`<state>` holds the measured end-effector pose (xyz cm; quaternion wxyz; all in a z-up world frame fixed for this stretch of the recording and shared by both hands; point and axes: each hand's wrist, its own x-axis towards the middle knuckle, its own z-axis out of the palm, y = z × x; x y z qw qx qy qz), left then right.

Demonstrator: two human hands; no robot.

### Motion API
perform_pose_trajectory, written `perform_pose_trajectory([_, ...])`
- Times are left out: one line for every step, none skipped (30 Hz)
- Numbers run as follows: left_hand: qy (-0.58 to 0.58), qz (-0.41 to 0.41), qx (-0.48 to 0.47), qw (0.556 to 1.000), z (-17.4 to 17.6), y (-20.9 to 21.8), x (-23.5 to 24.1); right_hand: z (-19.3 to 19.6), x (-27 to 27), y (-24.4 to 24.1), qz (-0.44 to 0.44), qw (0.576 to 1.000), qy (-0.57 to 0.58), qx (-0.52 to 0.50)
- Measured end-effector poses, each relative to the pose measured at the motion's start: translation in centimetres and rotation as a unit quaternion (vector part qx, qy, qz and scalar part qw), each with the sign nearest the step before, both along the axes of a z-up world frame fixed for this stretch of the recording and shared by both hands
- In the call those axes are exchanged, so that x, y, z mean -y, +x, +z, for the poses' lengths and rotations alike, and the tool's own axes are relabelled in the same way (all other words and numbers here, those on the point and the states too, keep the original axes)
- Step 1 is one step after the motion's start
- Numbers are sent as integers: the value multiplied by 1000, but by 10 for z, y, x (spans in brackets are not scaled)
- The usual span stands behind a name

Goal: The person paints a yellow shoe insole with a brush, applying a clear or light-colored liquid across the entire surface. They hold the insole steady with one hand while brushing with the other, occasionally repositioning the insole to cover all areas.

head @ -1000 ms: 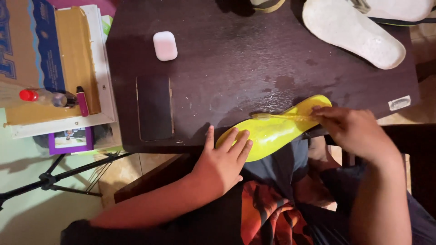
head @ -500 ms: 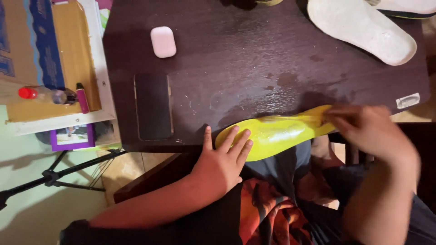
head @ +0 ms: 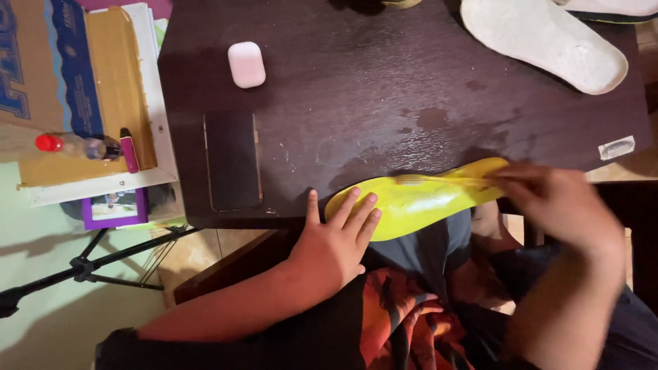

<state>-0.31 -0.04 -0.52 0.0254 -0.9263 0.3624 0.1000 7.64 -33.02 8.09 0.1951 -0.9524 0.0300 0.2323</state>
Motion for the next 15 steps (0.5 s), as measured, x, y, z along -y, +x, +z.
perform_pose_trajectory([-2,1,1,1000,1,1,0,-5,24,-4,1,1000,-2,1])
perform_pose_trajectory([1,-1,1,1000,1,1,0,-10,49,-7,-53,997,-49,-5])
perform_pose_trajectory([1,-2,0,1000,2,1,1,-14,75,-11,-107,989,-97,-10])
perform_pose_trajectory([-2,-1,0,1000,1,1,2,-18,86,-14,-105,989,-100,-10])
perform_pose_trajectory([-2,-1,-3,1000,1,0,2,-24,97,-20,-94,992,-72,53])
perform_pose_trajectory([-1,-1,-5,1000,0,0,3,-29,108,-25,-85,989,-44,116])
perform_pose_trajectory([-1,-6,-7,1000,-1,0,2,-27,90,-20,-89,988,-44,114])
perform_pose_trajectory([-18,-3,10,1000,-1,0,2,-24,73,-13,-67,995,-21,73])
perform_pose_trajectory([-35,1,26,999,-1,-1,0,-23,55,-6,-42,999,3,30])
perform_pose_trajectory([-34,-1,23,999,1,-2,0,-19,35,-7,-45,999,4,27])
perform_pose_trajectory([-41,-1,29,999,3,-1,-1,-14,15,-6,-44,999,9,18])
perform_pose_trajectory([-49,-1,35,998,6,0,-2,-10,-6,-4,-44,999,13,9])
perform_pose_trajectory([-46,-4,35,998,8,1,-3,-6,1,-12,-46,999,16,9])
perform_pose_trajectory([-45,-4,37,998,10,1,-4,-2,9,-19,-65,997,17,28])
perform_pose_trajectory([-47,-5,40,998,11,3,-4,2,17,-27,-83,995,15,48])
